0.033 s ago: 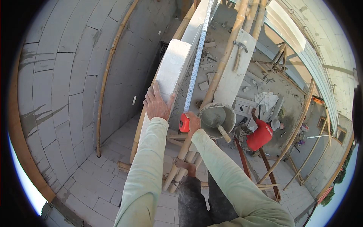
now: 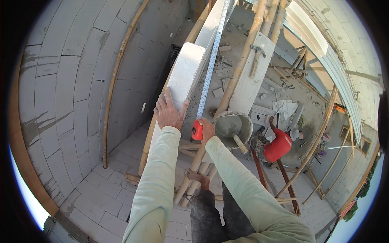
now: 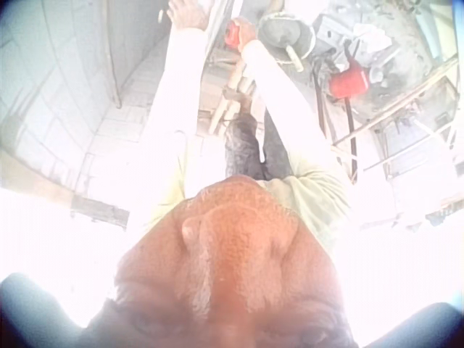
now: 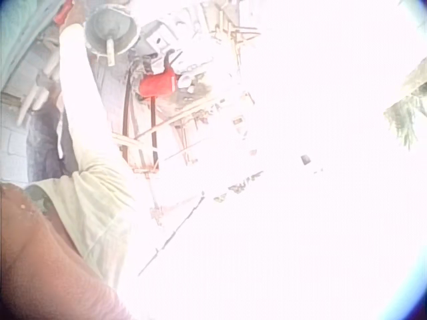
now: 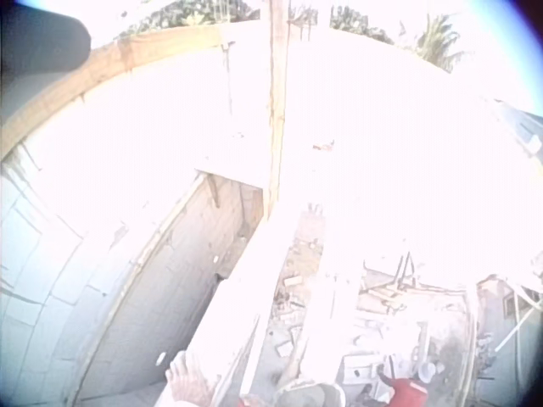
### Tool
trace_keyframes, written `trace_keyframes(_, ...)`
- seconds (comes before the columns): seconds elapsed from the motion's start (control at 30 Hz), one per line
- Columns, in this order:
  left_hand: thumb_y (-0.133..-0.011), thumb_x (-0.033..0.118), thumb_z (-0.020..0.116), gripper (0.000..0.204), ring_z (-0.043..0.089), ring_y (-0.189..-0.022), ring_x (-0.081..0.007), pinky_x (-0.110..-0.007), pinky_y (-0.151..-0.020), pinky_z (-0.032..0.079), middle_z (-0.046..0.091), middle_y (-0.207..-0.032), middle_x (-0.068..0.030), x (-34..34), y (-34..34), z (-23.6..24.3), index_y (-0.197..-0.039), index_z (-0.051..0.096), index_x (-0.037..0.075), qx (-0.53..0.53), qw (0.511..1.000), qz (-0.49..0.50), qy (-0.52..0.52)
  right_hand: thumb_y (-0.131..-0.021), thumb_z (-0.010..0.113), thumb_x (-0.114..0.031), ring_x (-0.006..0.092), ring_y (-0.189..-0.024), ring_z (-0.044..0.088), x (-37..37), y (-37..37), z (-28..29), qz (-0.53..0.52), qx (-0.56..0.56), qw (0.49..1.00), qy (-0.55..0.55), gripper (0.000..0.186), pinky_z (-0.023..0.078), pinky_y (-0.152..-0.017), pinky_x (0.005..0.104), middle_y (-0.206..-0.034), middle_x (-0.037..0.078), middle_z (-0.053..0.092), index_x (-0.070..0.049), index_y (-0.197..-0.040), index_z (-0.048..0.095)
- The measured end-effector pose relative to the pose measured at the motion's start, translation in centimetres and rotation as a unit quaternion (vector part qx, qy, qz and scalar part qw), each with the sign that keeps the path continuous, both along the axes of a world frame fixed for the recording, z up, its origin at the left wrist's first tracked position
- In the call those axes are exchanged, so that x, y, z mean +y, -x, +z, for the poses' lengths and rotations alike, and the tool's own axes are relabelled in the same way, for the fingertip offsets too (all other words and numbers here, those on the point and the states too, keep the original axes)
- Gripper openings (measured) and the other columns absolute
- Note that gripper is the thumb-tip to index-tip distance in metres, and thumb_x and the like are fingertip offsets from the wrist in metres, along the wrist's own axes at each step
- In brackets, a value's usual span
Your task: The person positions and aligns curved concrete blocks on top of a wall, using a hammer to tap them into place and a measuring tape to check the dimensions.
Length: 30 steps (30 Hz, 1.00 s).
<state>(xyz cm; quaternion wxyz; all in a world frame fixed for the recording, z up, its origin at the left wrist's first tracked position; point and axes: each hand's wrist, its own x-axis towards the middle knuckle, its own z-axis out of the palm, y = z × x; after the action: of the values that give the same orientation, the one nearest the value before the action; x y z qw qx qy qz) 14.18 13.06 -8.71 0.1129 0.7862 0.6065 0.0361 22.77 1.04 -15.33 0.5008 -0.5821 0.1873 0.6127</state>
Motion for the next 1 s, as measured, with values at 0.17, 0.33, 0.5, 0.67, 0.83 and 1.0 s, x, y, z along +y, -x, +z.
trace_keyframes(0.17,-0.080,0.052,0.057,0.078,0.044,-0.111,-0.0331,-0.046,-0.091,0.035,0.043,-0.122,-0.0170,-0.2,0.7,-0.7,-0.136,0.029,0.006,0.023,0.999,-0.013,-0.028,-0.076,0.057,-0.025,0.0167,-0.062,0.054,1.4,1.1,-2.4,0.024,0.008,0.999,0.027,0.019,0.048,-0.055,0.0325,-0.075,0.006,0.053,-0.007,-0.081,0.057)
trace_keyframes(0.33,-0.078,0.050,0.059,0.079,0.044,-0.109,-0.0344,-0.047,-0.089,0.036,0.043,-0.122,-0.0189,-0.1,2.4,0.2,-0.136,0.028,0.006,0.036,0.999,0.006,0.001,-0.075,0.054,-0.019,0.0185,-0.066,0.053,0.8,4.6,-4.3,0.034,0.024,0.999,-0.005,0.020,0.046,-0.058,0.0375,-0.077,0.007,0.053,-0.005,-0.087,0.056)
trace_keyframes(0.5,-0.077,0.049,0.061,0.081,0.044,-0.109,-0.0344,-0.046,-0.088,0.036,0.042,-0.123,-0.0191,0.2,-1.2,-0.4,-0.137,0.027,0.006,-0.005,1.000,-0.012,-0.010,-0.076,0.054,-0.019,0.0198,-0.070,0.057,-1.3,1.4,-12.1,0.075,-0.140,0.980,-0.120,0.021,0.048,-0.059,0.0387,-0.081,0.008,0.054,-0.005,-0.091,0.056)
trace_keyframes(0.67,-0.077,0.055,0.059,0.084,0.043,-0.111,-0.0327,-0.045,-0.089,0.035,0.042,-0.124,-0.0192,-0.4,2.3,0.0,-0.138,0.028,0.008,0.027,1.000,0.005,0.001,-0.077,0.054,-0.018,0.0208,-0.072,0.058,2.5,4.7,-4.4,-0.030,0.076,0.997,-0.008,0.019,0.050,-0.059,0.0385,-0.082,0.009,0.055,-0.004,-0.090,0.056)
trace_keyframes(0.83,-0.076,0.054,0.061,0.083,0.043,-0.111,-0.0328,-0.045,-0.089,0.035,0.042,-0.123,-0.0189,-0.1,0.7,-0.5,-0.137,0.028,0.009,0.000,1.000,0.002,0.004,-0.084,0.048,-0.018,0.0183,-0.079,0.058,3.3,2.7,-4.1,0.006,0.062,0.998,-0.021,0.016,0.051,-0.071,0.0358,-0.088,0.007,0.057,-0.005,-0.092,0.054)
trace_keyframes(1.0,-0.075,0.055,0.061,0.083,0.044,-0.110,-0.0319,-0.045,-0.090,0.036,0.042,-0.123,-0.0183,-0.3,2.3,-0.2,-0.137,0.030,0.010,0.016,1.000,0.010,0.003,-0.081,0.051,-0.017,0.0206,-0.077,0.058,2.3,5.3,-4.6,-0.004,0.062,0.998,-0.025,0.016,0.050,-0.068,0.0366,-0.086,0.009,0.056,-0.004,-0.091,0.055)
